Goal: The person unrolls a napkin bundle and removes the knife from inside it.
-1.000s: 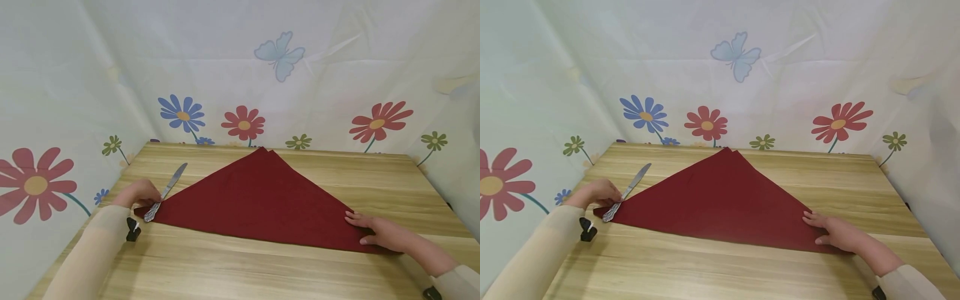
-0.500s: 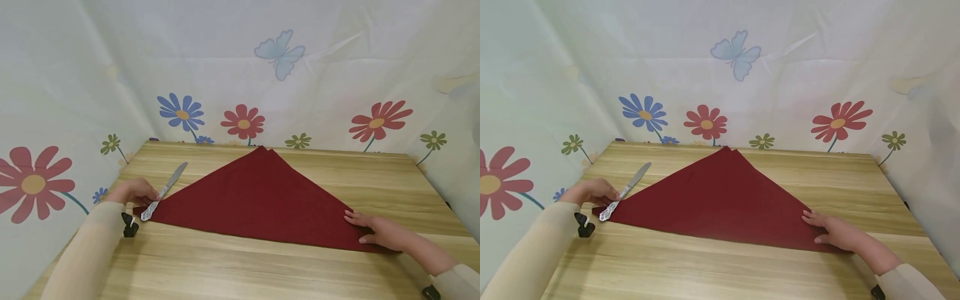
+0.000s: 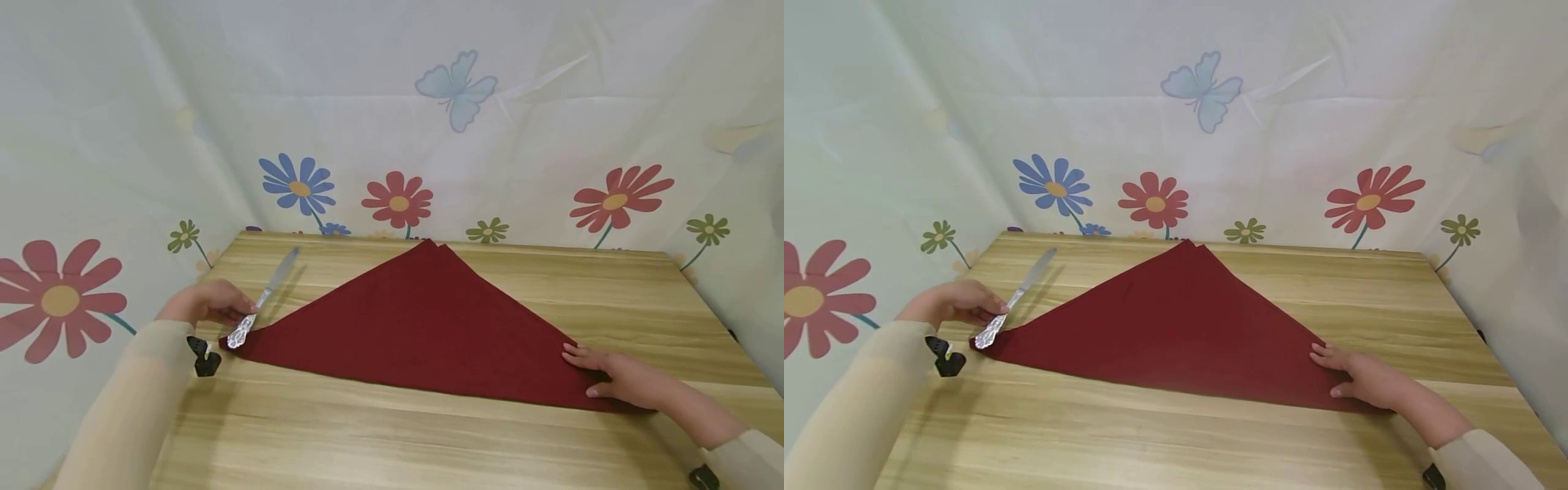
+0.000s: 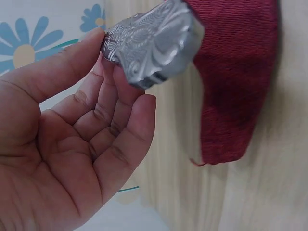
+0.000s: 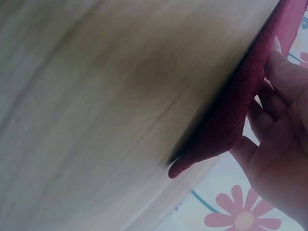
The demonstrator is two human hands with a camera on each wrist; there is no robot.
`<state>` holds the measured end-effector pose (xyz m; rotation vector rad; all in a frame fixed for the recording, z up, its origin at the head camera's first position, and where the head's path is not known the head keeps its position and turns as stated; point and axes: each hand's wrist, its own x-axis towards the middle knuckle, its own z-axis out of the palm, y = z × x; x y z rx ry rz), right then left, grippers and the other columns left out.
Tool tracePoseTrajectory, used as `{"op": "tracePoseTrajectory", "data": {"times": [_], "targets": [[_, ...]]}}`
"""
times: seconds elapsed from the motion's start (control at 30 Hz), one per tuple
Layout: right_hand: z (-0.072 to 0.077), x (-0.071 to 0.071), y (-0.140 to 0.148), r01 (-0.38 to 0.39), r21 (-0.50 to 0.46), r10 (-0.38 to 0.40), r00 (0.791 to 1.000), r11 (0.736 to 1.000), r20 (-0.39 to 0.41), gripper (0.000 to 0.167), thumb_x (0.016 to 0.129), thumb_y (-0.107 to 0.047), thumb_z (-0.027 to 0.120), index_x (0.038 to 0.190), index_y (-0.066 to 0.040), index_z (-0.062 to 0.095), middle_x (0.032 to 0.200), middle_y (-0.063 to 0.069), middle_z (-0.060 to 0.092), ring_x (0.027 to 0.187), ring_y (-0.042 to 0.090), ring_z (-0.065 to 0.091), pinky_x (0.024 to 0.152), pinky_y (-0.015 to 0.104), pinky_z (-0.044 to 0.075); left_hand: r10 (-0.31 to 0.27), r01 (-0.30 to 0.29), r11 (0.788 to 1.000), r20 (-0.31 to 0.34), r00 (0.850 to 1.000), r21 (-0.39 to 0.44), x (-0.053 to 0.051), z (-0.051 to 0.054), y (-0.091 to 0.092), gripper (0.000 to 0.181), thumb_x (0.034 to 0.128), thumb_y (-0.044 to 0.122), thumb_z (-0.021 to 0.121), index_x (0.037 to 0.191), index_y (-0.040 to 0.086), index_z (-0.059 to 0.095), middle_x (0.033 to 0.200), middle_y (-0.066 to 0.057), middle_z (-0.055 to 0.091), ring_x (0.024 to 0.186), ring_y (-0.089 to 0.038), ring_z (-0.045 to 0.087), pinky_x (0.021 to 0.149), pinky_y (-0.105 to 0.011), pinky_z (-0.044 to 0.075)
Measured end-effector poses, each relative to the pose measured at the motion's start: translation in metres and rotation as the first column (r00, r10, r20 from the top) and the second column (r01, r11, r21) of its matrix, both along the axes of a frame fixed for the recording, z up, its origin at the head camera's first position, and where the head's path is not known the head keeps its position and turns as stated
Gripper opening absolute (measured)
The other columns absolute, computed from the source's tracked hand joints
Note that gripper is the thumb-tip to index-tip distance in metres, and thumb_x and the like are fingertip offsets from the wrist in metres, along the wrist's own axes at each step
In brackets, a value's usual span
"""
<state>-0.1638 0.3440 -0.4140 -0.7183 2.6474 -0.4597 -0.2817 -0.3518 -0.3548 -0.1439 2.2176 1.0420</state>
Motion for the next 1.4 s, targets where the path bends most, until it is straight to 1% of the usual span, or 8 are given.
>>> {"op": "tracePoseTrajectory", "data": {"times": [0.27,0.47,0.6,0.7,0.87,1.0,1.13,1.4], "targets": [[-0.001,0.000,0.002,-0.007,-0.013,0.007,1.000,1.000,-0.005,0.065,0.089,-0.025,0.075,0.145,0.001,0.055,0.154,0.029,0.047,0.147,0.026,0.047,0.099,0.014,0.049,0.015,-0.015,1.000,0.006,1.000,0.007,-0.003,0.011,0.000,0.011,0.0995,0.014,0.063,0.091,0.011,0.070,0.076,0.008,0.064,0.074,-0.004,0.061,0.075,-0.022,0.058],[-0.001,0.000,0.001,-0.012,-0.003,0.012,1.000,1.000,-0.022,0.065,0.088,-0.025,0.076,0.145,0.000,0.056,0.154,0.028,0.048,0.144,0.034,0.049,0.099,0.016,0.050,0.014,-0.014,1.000,-0.001,1.000,0.022,-0.009,0.015,0.002,0.011,0.0995,0.016,0.065,0.100,0.007,0.071,0.077,0.008,0.064,0.075,-0.004,0.061,0.074,-0.022,0.059],[-0.001,0.000,0.000,-0.010,0.001,0.011,1.000,1.000,-0.026,0.065,0.089,-0.025,0.076,0.145,-0.001,0.056,0.154,0.028,0.048,0.143,0.038,0.049,0.099,0.016,0.050,-0.013,0.012,0.997,0.001,1.000,0.081,-0.015,0.018,0.001,0.012,0.0956,0.021,0.071,0.096,0.008,0.073,0.077,0.008,0.066,0.074,-0.004,0.062,0.073,-0.021,0.059],[-0.001,0.000,0.000,-0.006,0.002,0.006,1.000,1.000,-0.023,0.065,0.089,-0.025,0.076,0.145,-0.001,0.056,0.154,0.028,0.048,0.143,0.039,0.049,0.099,0.017,0.050,-0.033,0.034,0.995,-0.008,0.999,0.091,-0.018,0.023,0.002,0.013,0.0948,0.022,0.072,0.093,0.010,0.072,0.077,0.008,0.066,0.074,-0.004,0.062,0.074,-0.021,0.059],[-0.001,0.001,0.000,-0.001,0.000,0.001,1.000,1.000,-0.017,0.065,0.089,-0.025,0.076,0.145,-0.001,0.056,0.155,0.028,0.047,0.143,0.038,0.048,0.099,0.017,0.050,0.005,-0.004,1.000,-0.015,1.000,0.028,-0.020,0.032,0.012,0.011,0.1001,0.017,0.065,0.096,0.009,0.072,0.077,0.008,0.064,0.075,-0.006,0.061,0.076,-0.022,0.059],[-0.001,0.001,0.001,0.002,-0.005,-0.002,1.000,1.000,-0.012,0.065,0.089,-0.026,0.075,0.146,-0.001,0.055,0.155,0.028,0.047,0.144,0.036,0.048,0.099,0.016,0.050,0.031,-0.030,0.999,-0.004,1.000,0.030,-0.023,0.035,0.015,0.012,0.1011,0.017,0.064,0.096,0.010,0.073,0.078,0.008,0.065,0.076,-0.006,0.062,0.077,-0.023,0.060],[-0.002,0.001,0.001,-0.001,-0.006,0.001,1.000,1.000,-0.015,0.065,0.089,-0.026,0.075,0.146,-0.001,0.055,0.155,0.028,0.047,0.144,0.039,0.048,0.099,0.016,0.050,0.056,-0.056,0.998,-0.001,0.998,0.038,-0.029,0.035,0.016,0.014,0.1016,0.018,0.064,0.095,0.012,0.075,0.079,0.007,0.067,0.076,-0.007,0.062,0.077,-0.023,0.060],[-0.003,0.000,-0.001,0.004,-0.006,-0.004,1.000,1.000,-0.011,0.065,0.089,-0.024,0.075,0.146,0.000,0.055,0.155,0.028,0.046,0.140,0.050,0.045,0.099,0.019,0.051,0.062,-0.063,0.996,0.008,0.998,0.066,-0.039,0.031,0.020,0.018,0.1024,0.018,0.063,0.089,0.019,0.074,0.081,0.009,0.068,0.078,-0.006,0.063,0.078,-0.023,0.059]]}}
